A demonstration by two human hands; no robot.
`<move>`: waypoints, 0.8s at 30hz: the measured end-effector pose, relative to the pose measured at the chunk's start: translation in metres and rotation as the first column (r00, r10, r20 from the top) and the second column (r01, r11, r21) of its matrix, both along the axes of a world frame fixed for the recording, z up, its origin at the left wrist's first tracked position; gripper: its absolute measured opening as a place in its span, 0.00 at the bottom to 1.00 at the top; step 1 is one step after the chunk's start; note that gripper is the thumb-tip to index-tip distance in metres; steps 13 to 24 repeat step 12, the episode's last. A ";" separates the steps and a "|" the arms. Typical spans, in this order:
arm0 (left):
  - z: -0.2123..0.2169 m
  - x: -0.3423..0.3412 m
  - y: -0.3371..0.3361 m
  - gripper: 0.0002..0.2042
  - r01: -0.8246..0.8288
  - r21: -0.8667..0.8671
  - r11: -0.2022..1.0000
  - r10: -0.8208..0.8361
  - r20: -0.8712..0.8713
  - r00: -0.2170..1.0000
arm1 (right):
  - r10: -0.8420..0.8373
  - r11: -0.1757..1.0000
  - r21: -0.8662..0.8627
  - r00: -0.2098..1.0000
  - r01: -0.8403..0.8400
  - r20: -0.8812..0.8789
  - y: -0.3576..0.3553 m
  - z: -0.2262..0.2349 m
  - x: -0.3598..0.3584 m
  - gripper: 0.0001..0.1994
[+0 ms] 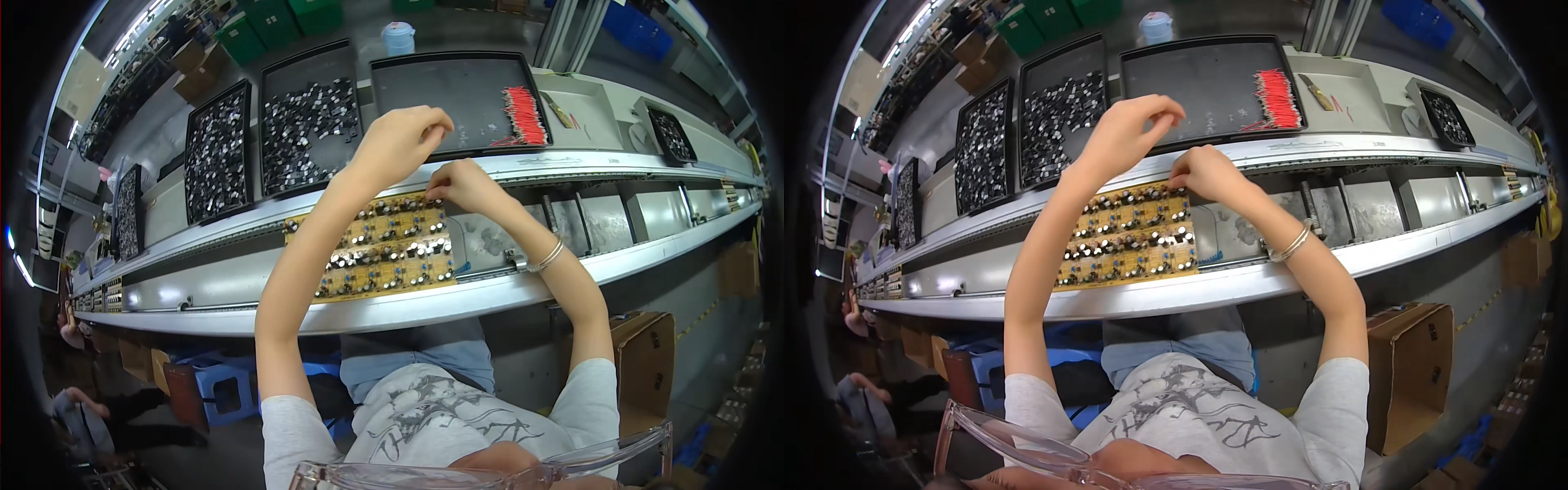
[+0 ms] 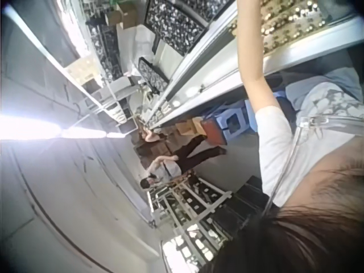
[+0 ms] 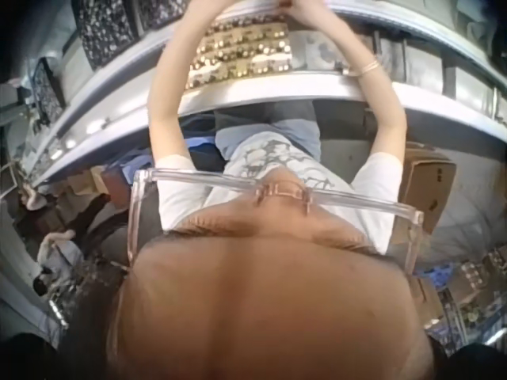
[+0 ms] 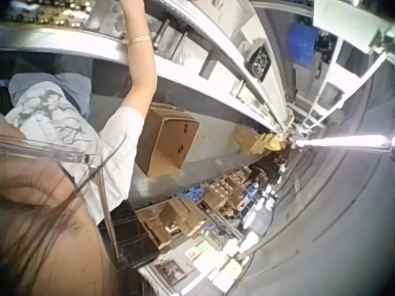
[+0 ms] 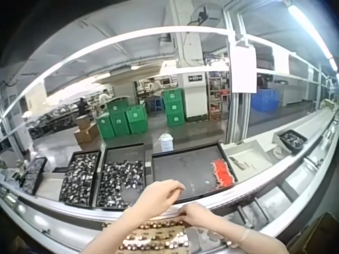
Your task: Assembling small electronic components onto a circuit board at a manual production station.
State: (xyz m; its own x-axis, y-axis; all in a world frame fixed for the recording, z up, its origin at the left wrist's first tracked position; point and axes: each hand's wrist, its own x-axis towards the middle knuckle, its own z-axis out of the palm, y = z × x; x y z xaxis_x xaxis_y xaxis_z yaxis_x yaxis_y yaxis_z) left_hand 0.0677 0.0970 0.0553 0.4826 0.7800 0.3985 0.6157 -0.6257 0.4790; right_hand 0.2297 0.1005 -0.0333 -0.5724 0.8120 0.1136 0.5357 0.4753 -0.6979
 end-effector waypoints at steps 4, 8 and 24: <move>-0.020 0.053 0.053 0.09 0.063 0.018 0.998 -0.062 -0.070 0.996 | -0.040 0.999 0.016 0.998 0.041 -0.047 0.000 -0.006 -0.001 0.06; -0.032 0.118 0.082 0.09 0.151 0.050 0.987 -0.142 -0.152 0.978 | -0.041 0.985 0.163 0.988 0.065 -0.146 0.004 -0.023 -0.002 0.07; -0.040 0.160 0.104 0.10 0.180 0.077 0.981 -0.142 -0.353 0.925 | -0.102 0.943 0.305 0.987 0.136 -0.123 0.009 -0.031 -0.006 0.21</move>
